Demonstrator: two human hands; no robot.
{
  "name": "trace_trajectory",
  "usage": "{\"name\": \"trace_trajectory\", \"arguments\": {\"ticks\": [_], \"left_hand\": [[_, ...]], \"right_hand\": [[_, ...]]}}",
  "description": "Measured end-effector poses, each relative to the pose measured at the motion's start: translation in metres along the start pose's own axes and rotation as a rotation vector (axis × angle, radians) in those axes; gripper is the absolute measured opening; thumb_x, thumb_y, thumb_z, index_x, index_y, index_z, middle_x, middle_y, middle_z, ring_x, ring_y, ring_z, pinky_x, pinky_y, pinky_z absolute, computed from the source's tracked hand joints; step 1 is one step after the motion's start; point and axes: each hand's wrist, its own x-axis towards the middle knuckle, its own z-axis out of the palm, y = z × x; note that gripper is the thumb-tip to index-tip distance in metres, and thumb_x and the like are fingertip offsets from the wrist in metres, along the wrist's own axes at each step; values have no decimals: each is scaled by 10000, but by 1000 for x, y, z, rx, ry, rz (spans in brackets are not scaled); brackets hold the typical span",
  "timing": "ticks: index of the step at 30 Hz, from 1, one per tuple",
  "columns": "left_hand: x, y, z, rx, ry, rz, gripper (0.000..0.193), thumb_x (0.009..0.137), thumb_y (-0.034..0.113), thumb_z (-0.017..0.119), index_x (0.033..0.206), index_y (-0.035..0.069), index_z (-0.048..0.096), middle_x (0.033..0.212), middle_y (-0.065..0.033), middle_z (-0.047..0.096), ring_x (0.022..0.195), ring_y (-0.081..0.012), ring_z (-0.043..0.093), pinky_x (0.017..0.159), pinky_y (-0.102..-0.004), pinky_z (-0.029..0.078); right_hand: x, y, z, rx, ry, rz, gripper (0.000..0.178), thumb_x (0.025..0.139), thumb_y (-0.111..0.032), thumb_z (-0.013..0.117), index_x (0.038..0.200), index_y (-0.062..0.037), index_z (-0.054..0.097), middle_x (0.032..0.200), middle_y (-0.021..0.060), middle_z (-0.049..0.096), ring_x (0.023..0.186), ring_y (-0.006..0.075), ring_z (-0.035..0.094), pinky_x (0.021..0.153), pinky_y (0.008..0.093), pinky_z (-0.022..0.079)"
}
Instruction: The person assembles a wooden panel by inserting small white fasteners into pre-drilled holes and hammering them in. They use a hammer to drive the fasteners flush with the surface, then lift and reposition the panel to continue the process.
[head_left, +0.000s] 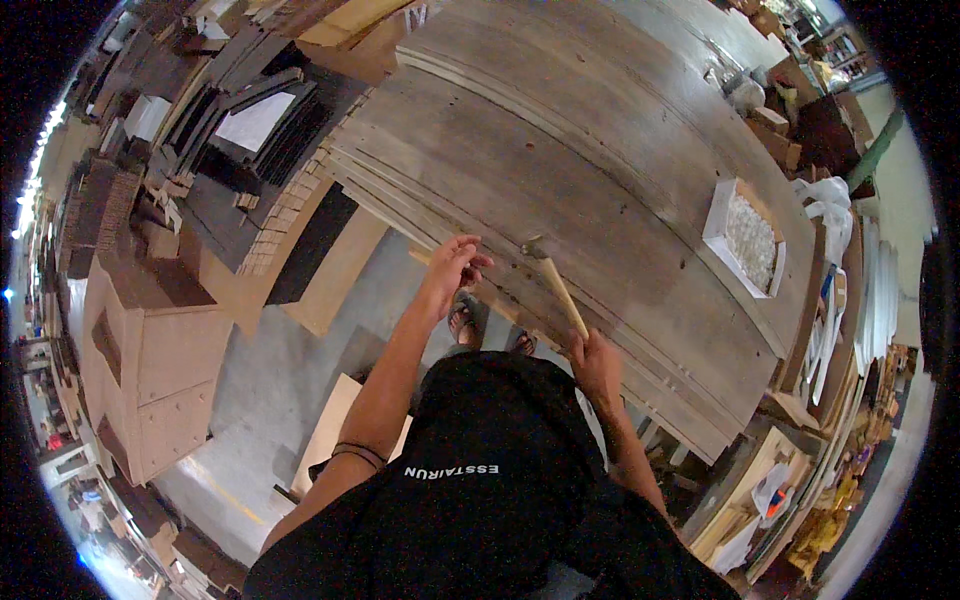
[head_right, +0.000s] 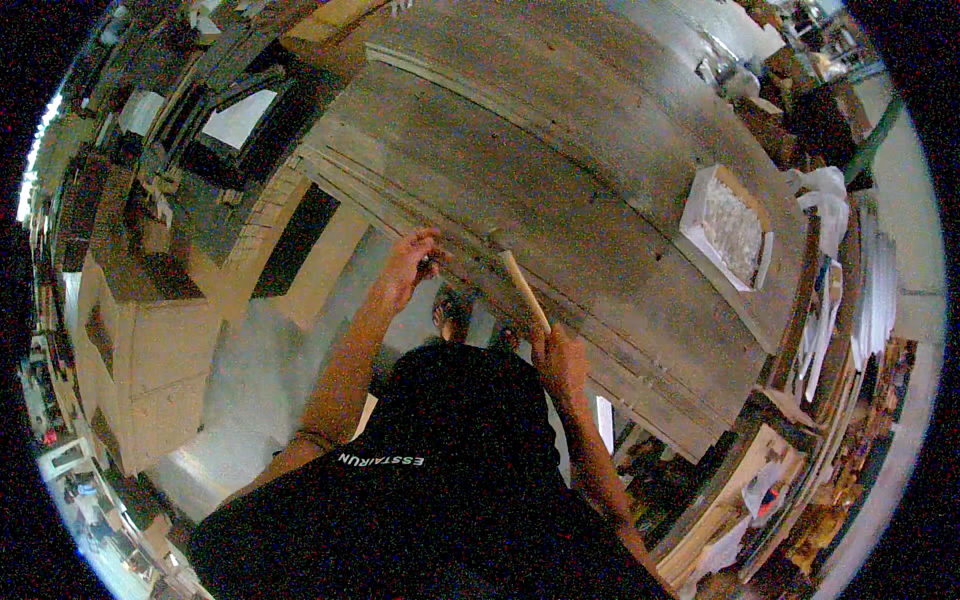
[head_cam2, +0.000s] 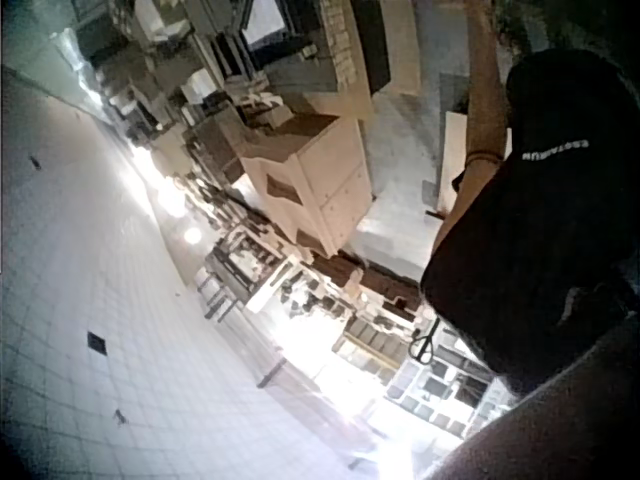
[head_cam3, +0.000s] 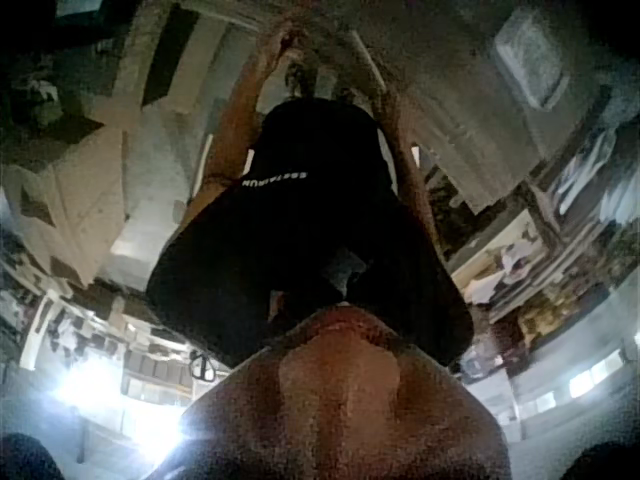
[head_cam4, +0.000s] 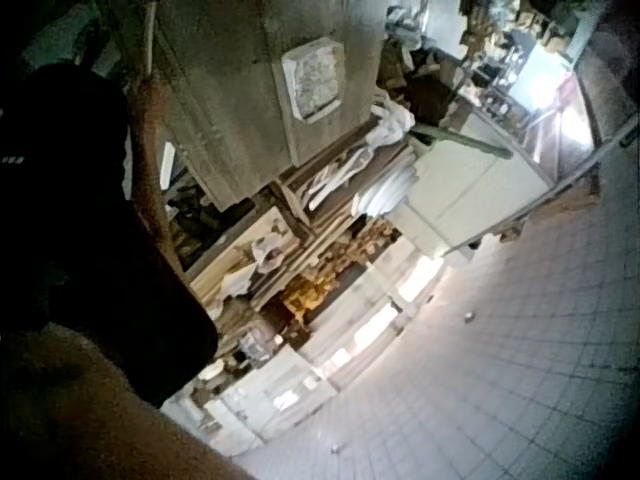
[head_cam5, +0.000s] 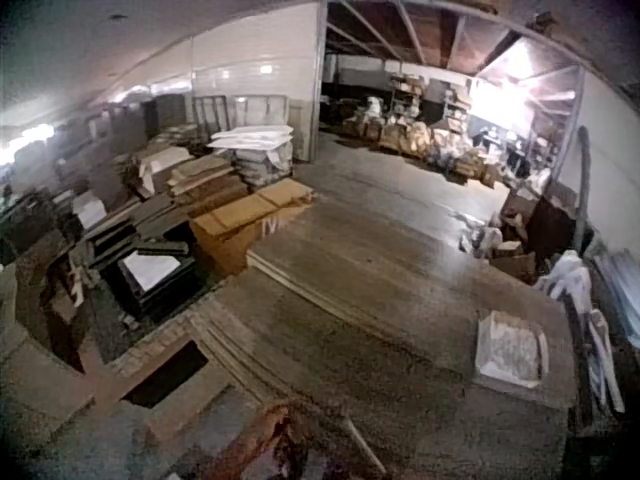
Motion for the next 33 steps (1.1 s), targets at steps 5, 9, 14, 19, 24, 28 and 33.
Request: {"name": "trace_trajectory", "arguments": {"ticks": [5, 9, 14, 19, 24, 28, 33], "left_hand": [[-10, -6, -2, 100, 16, 62, 157, 934, 223, 536, 913, 76, 585, 762, -15, 638, 613, -51, 515, 532, -205, 400], [-11, -16, 1, 36, 26, 68, 125, 903, 210, 594, 900, 85, 594, 730, 15, 595, 603, -41, 499, 519, -188, 376], [-17, -19, 13, -28, 73, 33, 131, 893, 200, 608, 920, 72, 613, 731, 41, 567, 585, -32, 477, 497, -174, 355], [-29, -14, 19, -134, 47, 36, 160, 909, 205, 581, 967, 62, 623, 752, 37, 574, 607, -39, 490, 536, -187, 390], [-29, -16, 23, -132, 53, 29, 161, 915, 198, 572, 985, 60, 616, 770, 30, 580, 640, -42, 502, 556, -189, 410], [-29, -12, 29, -154, 38, 62, 132, 906, 179, 586, 975, 68, 604, 772, 23, 583, 642, -45, 506, 554, -188, 414], [-22, -16, 31, -143, 56, 111, 111, 901, 149, 579, 964, 59, 597, 757, 6, 586, 622, -57, 513, 549, -198, 418]], "right_hand": [[9, -13, -25, -54, -24, 32, 369, 911, -378, 504, 809, -24, 523, 621, 227, 574, 593, 424, 583, 524, 500, 443], [5, -2, -8, -75, -19, -11, 379, 913, -377, 516, 793, -18, 523, 615, 211, 563, 575, 409, 566, 517, 474, 419], [11, 9, -2, -120, -65, -74, 365, 914, -362, 523, 787, -20, 525, 602, 202, 552, 554, 407, 550, 497, 466, 402], [7, -19, -25, -12, 2, -54, 390, 899, -391, 540, 787, -17, 529, 612, 212, 558, 579, 417, 559, 511, 478, 407], [14, 0, -10, -161, -113, -28, 390, 899, -387, 543, 796, -11, 532, 614, 212, 561, 586, 413, 566, 523, 472, 419], [17, -17, -33, -143, -117, -42, 410, 896, -429, 503, 890, -22, 556, 637, 214, 605, 591, 419, 596, 542, 508, 464], [11, -1, -11, -125, -83, -16, 418, 906, -414, 509, 841, -4, 555, 628, 222, 575, 598, 425, 572, 543, 481, 434]]}}
